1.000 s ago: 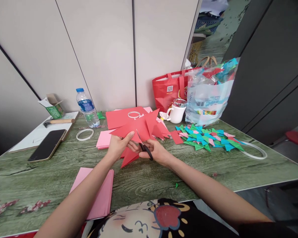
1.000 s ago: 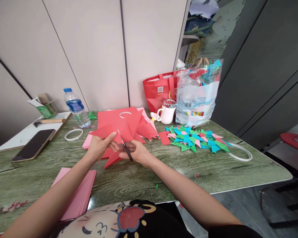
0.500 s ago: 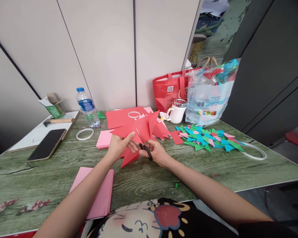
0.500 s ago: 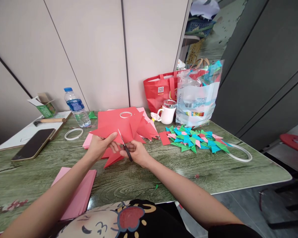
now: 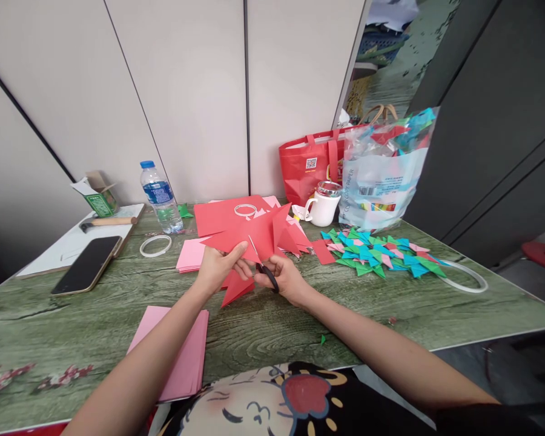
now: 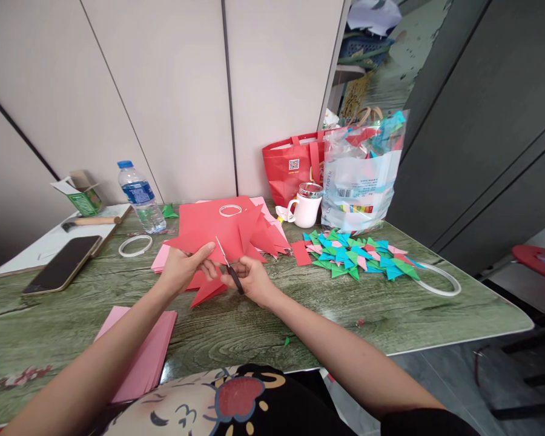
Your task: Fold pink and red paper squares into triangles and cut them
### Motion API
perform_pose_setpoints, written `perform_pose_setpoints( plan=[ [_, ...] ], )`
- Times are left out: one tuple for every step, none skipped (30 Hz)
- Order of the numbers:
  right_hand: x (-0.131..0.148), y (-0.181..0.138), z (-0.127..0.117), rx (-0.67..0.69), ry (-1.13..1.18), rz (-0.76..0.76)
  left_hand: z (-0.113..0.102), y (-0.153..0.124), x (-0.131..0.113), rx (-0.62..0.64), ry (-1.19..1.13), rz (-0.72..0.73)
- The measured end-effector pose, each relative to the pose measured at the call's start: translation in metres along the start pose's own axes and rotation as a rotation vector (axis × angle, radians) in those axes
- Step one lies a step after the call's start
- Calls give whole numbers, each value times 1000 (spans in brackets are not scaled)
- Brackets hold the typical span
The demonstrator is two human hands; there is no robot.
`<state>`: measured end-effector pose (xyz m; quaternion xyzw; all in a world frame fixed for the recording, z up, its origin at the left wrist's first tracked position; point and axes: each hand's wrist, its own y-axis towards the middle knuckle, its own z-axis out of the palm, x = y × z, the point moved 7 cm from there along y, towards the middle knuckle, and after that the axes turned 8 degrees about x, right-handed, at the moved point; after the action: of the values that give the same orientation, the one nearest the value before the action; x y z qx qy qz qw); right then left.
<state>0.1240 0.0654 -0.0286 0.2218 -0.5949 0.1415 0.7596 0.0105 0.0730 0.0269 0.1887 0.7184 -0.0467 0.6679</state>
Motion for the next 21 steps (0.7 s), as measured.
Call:
perform_pose_setpoints(
  plan=[
    [0, 0, 0, -4, 1, 1, 0, 0, 0, -3, 0, -7],
    [0, 0, 0, -11, 1, 4, 0, 0, 0, -6, -1, -15],
    [0, -1, 0, -17, 0, 6, 0, 0, -1, -11, -1, -22],
    [0, -1, -1, -24, -1, 7, 1, 0, -1, -15, -2, -28],
    [0, -1, -1, -31, -3, 7, 0, 0, 0, -17, -3, -33],
    [0, -1, -1, -37, -9, 9, 0, 0, 0, -19, -3, -38],
    [-1, -1, -2, -43, -17, 13, 0, 0, 1, -22, -2, -44],
    [-1, -1, -2, -46, -25, 17, 0, 0, 2, -23, 0, -52],
    [-1, -1, -3, -48, -31, 21, -1, 0, 3, -22, 2, -59],
    [-1, -1, -3, -52, -33, 22, -1, -1, 4, -18, 2, -63],
    [-1, 0, -3, -55, -31, 20, 0, -1, 5, -10, 1, -65],
    [-1, 0, -4, -59, -25, 15, 1, -1, 6, 2, -1, -65],
    [0, 0, -4, -64, -18, 10, 2, -1, 6, 14, -3, -64],
    [1, 0, -4, -69, -14, 7, 3, -1, 5, 24, -6, -62],
    [1, 0, -4, -72, -13, 6, 4, -1, 5, 31, -9, -64],
    [2, 0, -4, -73, -14, 10, 4, -2, 5, 36, -11, -67],
    [3, 0, -4, -72, -17, 15, 5, -2, 4, 39, -14, -72],
    [3, 0, -3, -70, -19, 19, 5, -2, 4, 43, -16, -77],
    [4, 0, -3, -69, -21, 20, 6, -2, 3, 46, -19, -77],
    [5, -1, -3, -69, -23, 19, 6, -2, 2, 49, -22, -70],
    [6, -1, -2, -70, -25, 14, 6, -2, 0, 50, -28, -55]
  ],
)
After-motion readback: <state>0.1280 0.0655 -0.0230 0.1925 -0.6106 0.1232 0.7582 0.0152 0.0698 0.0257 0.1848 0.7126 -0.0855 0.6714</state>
